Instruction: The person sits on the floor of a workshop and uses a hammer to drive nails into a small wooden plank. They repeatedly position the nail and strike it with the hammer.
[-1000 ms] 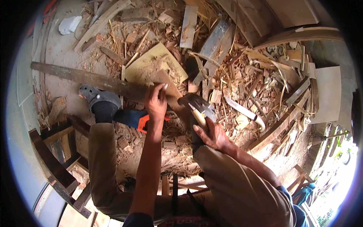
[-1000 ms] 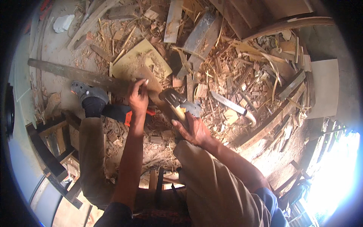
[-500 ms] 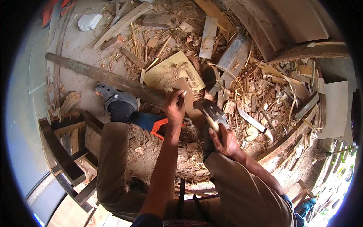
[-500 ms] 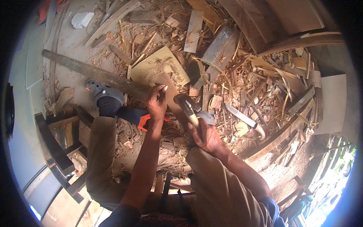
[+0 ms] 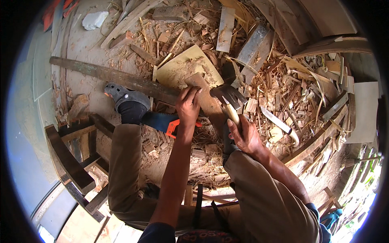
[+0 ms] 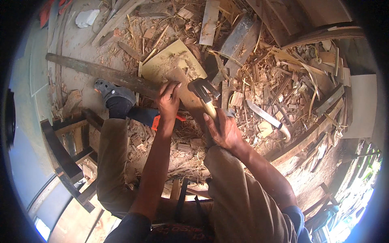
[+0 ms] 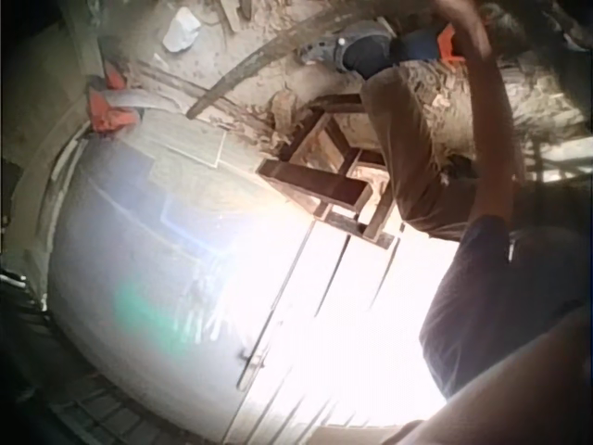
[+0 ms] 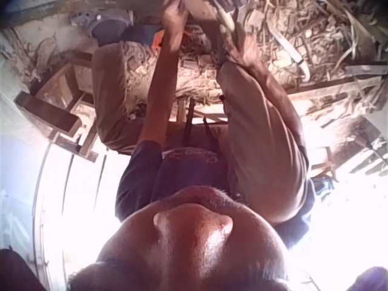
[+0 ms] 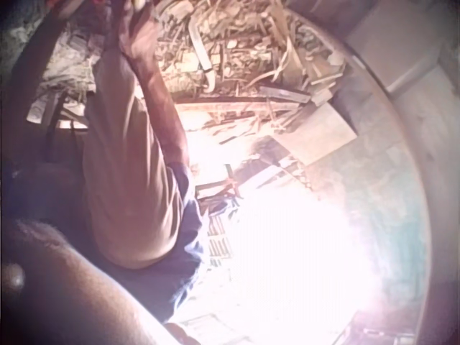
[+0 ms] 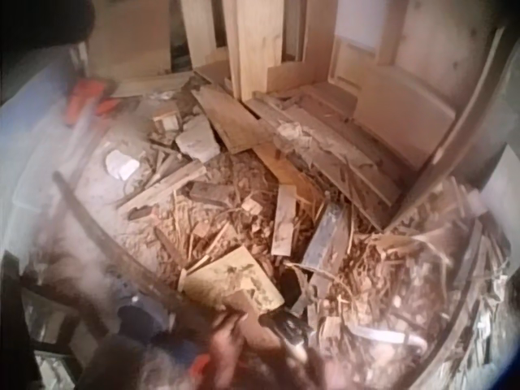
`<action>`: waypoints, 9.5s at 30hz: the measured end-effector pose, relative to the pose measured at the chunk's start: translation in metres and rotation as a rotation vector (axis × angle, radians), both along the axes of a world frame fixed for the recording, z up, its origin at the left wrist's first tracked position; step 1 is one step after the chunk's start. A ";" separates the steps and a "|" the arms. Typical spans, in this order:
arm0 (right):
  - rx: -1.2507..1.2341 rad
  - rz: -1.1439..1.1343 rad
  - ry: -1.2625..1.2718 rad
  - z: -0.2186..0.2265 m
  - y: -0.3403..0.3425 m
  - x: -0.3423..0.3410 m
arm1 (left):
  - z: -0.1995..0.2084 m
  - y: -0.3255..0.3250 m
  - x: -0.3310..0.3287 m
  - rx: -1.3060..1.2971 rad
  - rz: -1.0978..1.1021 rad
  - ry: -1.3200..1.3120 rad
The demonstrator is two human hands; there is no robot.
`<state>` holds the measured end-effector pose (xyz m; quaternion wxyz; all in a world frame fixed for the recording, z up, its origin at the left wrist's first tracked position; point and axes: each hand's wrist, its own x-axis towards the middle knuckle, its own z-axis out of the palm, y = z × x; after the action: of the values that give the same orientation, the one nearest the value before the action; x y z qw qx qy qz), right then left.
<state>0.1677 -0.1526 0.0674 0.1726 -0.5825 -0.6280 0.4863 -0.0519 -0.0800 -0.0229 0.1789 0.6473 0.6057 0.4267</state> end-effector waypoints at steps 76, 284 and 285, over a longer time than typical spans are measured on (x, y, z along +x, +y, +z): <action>0.772 0.656 -0.219 -0.051 0.060 0.037 | -0.057 0.069 -0.024 -0.428 0.092 -0.288; 0.288 0.293 -0.154 -0.006 0.050 -0.017 | -0.017 -0.009 -0.002 0.095 0.163 -0.159; 0.402 0.329 -0.144 -0.001 0.051 -0.021 | -0.019 -0.009 -0.003 0.104 0.169 -0.163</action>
<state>0.1466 -0.1021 0.0663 0.1585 -0.4595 -0.8090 0.3306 -0.0551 -0.0889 -0.0419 0.1570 0.5654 0.6186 0.5225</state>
